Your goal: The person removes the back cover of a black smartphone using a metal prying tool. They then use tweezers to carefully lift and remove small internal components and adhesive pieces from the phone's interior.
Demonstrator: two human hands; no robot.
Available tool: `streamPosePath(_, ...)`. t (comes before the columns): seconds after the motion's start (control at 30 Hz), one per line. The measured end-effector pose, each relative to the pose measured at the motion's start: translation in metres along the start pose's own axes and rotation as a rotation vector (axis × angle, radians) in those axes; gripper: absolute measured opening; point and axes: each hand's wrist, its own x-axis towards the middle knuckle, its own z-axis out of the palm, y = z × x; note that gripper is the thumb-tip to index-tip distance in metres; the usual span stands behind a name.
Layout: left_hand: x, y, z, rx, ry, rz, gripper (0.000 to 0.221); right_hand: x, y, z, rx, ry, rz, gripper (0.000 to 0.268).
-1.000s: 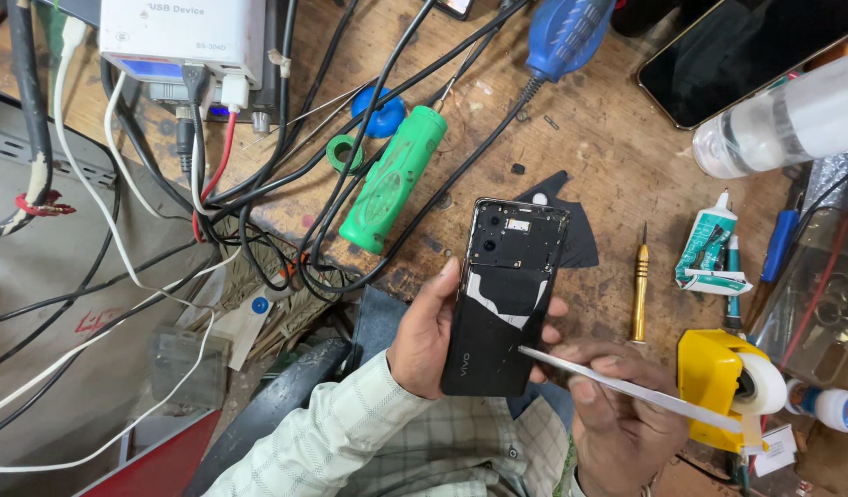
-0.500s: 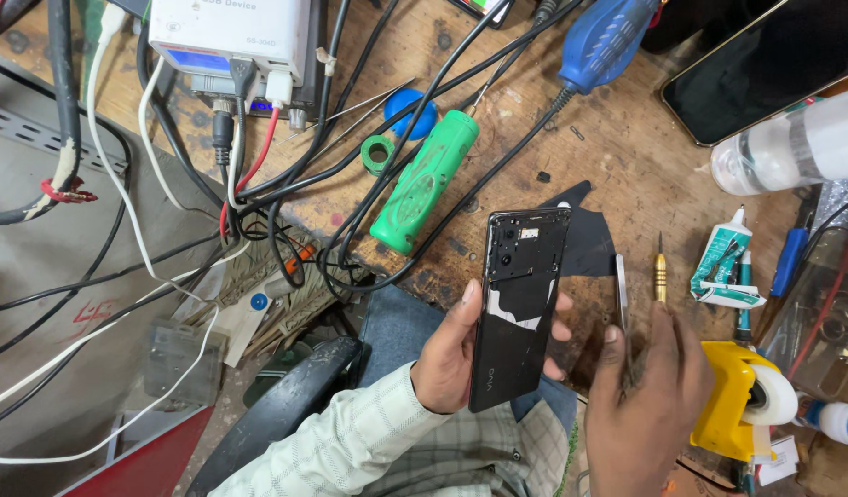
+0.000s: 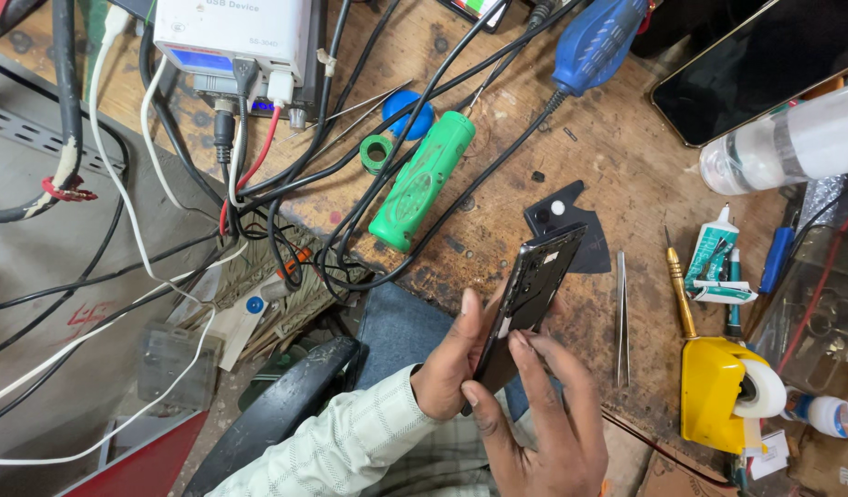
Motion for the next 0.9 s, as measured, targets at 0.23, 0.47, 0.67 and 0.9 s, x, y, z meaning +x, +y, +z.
streamPosePath(0.23,0.003,-0.002,-0.002,-0.018,-0.094,-0.011,0.07,0.009,-0.006,-0.01,-0.001,-0.081,0.155,0.05)
streamPosePath(0.47,-0.002,-0.002,0.002,-0.075,-0.065,-0.097,0.064,0.012,-0.005,-0.001,0.122,-0.003,-0.038,0.032)
streamPosePath(0.67,-0.005,-0.009,-0.002,-0.215,0.006,-0.033,0.062,0.0,0.002,0.015,0.388,0.082,0.031,0.034)
streamPosePath(0.9,-0.007,0.013,0.005,-0.493,-0.06,0.088,0.073,-0.022,0.02,0.0,0.612,0.202,0.164,0.03)
